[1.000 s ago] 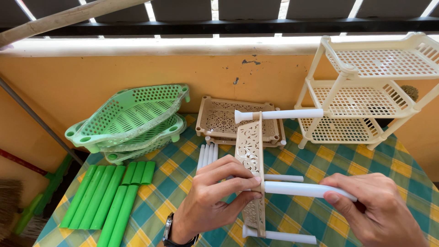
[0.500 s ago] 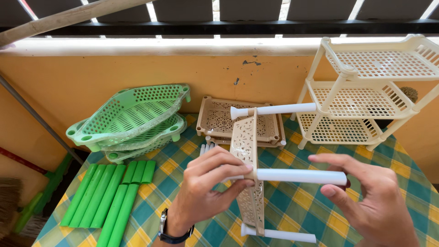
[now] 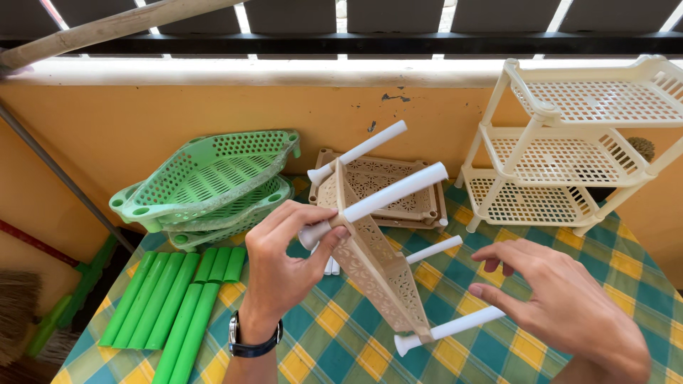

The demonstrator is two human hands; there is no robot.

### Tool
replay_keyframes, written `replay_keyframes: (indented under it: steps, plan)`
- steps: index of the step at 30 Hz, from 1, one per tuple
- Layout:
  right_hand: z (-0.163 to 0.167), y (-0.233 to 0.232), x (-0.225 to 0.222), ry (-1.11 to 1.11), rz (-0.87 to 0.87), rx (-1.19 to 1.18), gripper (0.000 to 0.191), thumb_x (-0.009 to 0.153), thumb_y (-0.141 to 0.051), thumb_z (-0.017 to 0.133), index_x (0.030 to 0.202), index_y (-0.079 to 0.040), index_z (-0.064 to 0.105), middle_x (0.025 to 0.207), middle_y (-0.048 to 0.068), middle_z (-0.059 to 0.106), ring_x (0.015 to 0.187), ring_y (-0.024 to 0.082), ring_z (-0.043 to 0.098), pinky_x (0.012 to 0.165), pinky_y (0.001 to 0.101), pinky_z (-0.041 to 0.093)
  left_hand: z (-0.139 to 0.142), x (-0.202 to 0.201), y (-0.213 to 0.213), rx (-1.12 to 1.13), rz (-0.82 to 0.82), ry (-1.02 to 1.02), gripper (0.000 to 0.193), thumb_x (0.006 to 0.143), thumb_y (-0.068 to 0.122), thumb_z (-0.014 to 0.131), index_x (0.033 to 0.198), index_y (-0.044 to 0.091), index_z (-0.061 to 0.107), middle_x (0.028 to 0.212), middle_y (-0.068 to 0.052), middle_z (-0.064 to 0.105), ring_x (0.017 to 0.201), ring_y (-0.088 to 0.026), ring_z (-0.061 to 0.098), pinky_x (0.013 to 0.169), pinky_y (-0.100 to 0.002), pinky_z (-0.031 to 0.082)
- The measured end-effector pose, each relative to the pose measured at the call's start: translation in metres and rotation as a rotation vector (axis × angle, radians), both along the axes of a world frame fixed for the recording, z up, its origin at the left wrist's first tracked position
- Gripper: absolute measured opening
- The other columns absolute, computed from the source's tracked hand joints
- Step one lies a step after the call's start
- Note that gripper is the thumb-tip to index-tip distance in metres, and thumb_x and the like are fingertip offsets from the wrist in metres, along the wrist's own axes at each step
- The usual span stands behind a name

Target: The person assembles a plastic storage rack on a table. They attach white plastic leg tubes and connector fittings to beige perforated basket panels, fitting tubes into the panel sockets one at a time and joining side panels together to build up the rack frame.

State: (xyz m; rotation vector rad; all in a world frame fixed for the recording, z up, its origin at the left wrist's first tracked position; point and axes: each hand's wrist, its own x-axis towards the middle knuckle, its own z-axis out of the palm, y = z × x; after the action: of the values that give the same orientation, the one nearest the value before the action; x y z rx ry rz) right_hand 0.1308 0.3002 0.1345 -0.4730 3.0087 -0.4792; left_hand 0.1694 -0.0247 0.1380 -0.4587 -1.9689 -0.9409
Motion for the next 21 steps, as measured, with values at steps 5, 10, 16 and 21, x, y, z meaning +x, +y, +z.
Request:
replay_keyframes:
  steps: [5,10,16,21]
  plan:
    - [0.001,-0.006,-0.011,-0.064,-0.034,0.114,0.056,0.082,-0.058,0.071,0.124,-0.021,0.073,0.119,0.002,0.075,0.109,0.02,0.071,0.097,0.0384,0.054,-0.002,-0.003,-0.003,0.092,0.04,-0.069,0.034,0.081,0.011,0.085,0.112,0.003,0.072,0.09,-0.008,0.075,0.078,-0.017,0.073,0.073,-0.029,0.058]
    - [0.013,-0.016,-0.014,-0.189,-0.151,0.139,0.051,0.081,-0.05,0.073,0.124,-0.022,0.073,0.114,0.003,0.079,0.106,0.02,0.074,0.095,0.0373,0.057,-0.002,-0.004,-0.008,0.062,0.045,-0.065,0.038,0.084,0.011,0.084,0.12,0.006,0.073,0.092,-0.009,0.075,0.077,-0.017,0.071,0.073,-0.03,0.058]
    - [0.016,-0.019,-0.021,-0.216,-0.2,0.09,0.041,0.084,-0.042,0.078,0.119,-0.02,0.075,0.091,0.012,0.082,0.094,0.025,0.078,0.09,0.0393,0.06,0.0,-0.001,-0.006,0.022,0.046,-0.08,0.038,0.083,0.008,0.082,0.121,0.008,0.074,0.088,-0.01,0.073,0.076,-0.018,0.07,0.072,-0.03,0.057]
    - [0.009,-0.008,-0.03,-0.269,-0.154,0.007,0.03,0.086,-0.03,0.078,0.11,-0.012,0.078,0.088,0.009,0.084,0.084,0.025,0.075,0.082,0.0379,0.061,0.007,0.008,-0.004,-0.006,0.07,-0.131,0.041,0.083,0.007,0.08,0.123,0.009,0.074,0.086,-0.01,0.072,0.075,-0.019,0.07,0.071,-0.031,0.057]
